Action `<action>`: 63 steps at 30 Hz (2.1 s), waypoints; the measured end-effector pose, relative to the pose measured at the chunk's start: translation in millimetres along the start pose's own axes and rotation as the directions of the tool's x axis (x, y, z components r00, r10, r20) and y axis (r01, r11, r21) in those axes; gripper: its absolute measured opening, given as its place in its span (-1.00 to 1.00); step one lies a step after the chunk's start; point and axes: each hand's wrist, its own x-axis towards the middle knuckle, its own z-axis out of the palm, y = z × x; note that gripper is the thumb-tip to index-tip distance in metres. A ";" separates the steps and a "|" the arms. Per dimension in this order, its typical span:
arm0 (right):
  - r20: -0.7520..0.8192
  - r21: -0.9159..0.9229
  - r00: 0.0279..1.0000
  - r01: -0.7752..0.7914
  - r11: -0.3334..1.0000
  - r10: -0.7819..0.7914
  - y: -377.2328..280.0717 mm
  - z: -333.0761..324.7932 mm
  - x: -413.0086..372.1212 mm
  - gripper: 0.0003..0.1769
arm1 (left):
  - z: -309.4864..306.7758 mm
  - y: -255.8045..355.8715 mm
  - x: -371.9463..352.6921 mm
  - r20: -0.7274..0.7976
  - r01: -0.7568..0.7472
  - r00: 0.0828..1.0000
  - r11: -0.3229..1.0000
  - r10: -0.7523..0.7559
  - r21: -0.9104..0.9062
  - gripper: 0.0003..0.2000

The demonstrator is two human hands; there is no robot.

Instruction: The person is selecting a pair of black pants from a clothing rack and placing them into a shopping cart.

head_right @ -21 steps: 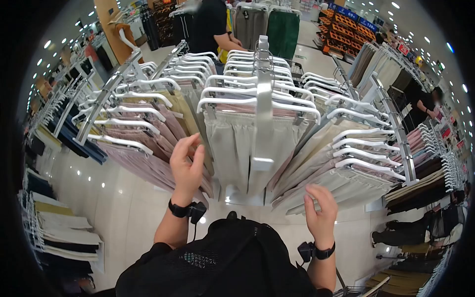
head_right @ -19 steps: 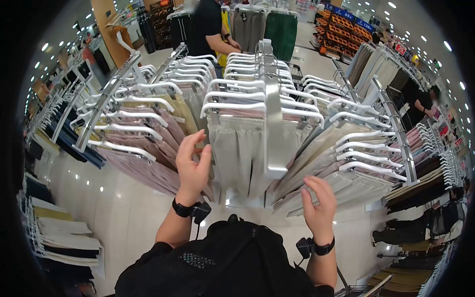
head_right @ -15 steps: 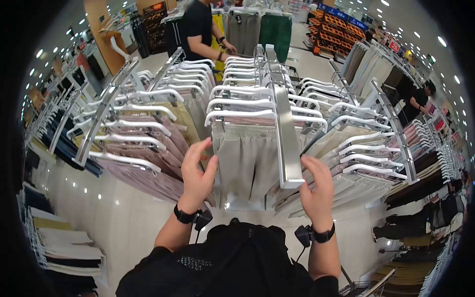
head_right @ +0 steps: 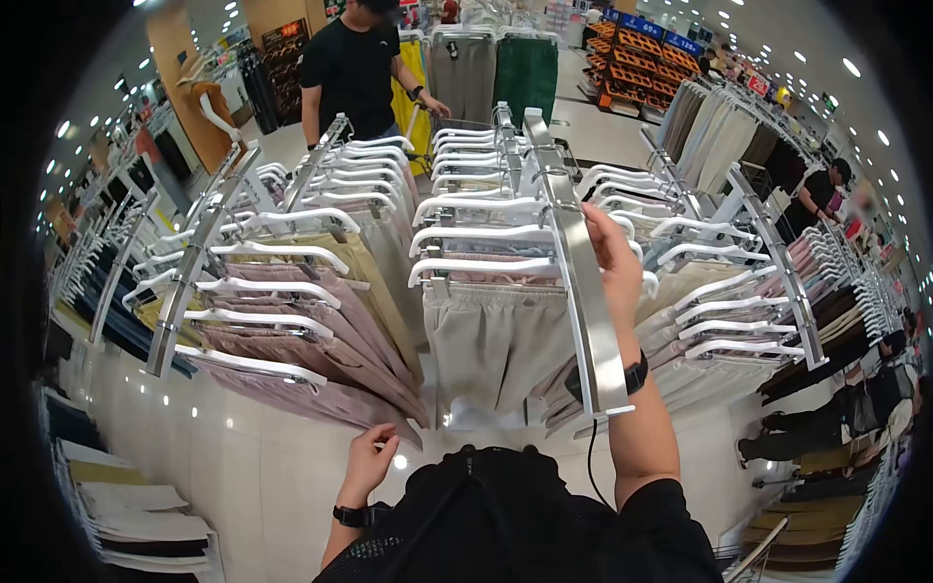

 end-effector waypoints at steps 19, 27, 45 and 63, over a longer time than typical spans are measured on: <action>0.144 -0.127 0.989 0.043 0.991 -0.025 -45.9 -49.5 51.3 -0.69 | 50.0 -28.7 59.5 0.133 0.023 0.989 0.958 -0.063 0.285 -0.63; 0.388 -0.213 0.922 0.081 0.974 0.008 -31.3 -16.3 85.2 -0.67 | 94.2 -367.0 -37.2 0.382 0.084 0.855 0.821 -0.351 0.565 -0.55; 0.437 -0.417 0.899 0.234 0.878 -0.032 -46.6 -7.6 122.9 -0.66 | 65.6 -417.6 -31.8 0.354 -0.020 0.852 0.651 -0.386 0.759 -0.66; 0.501 -0.502 0.862 0.358 0.787 -0.073 -38.7 -5.8 99.9 -0.65 | 42.2 -452.7 -129.3 0.341 0.193 0.741 0.670 -0.579 0.717 -0.62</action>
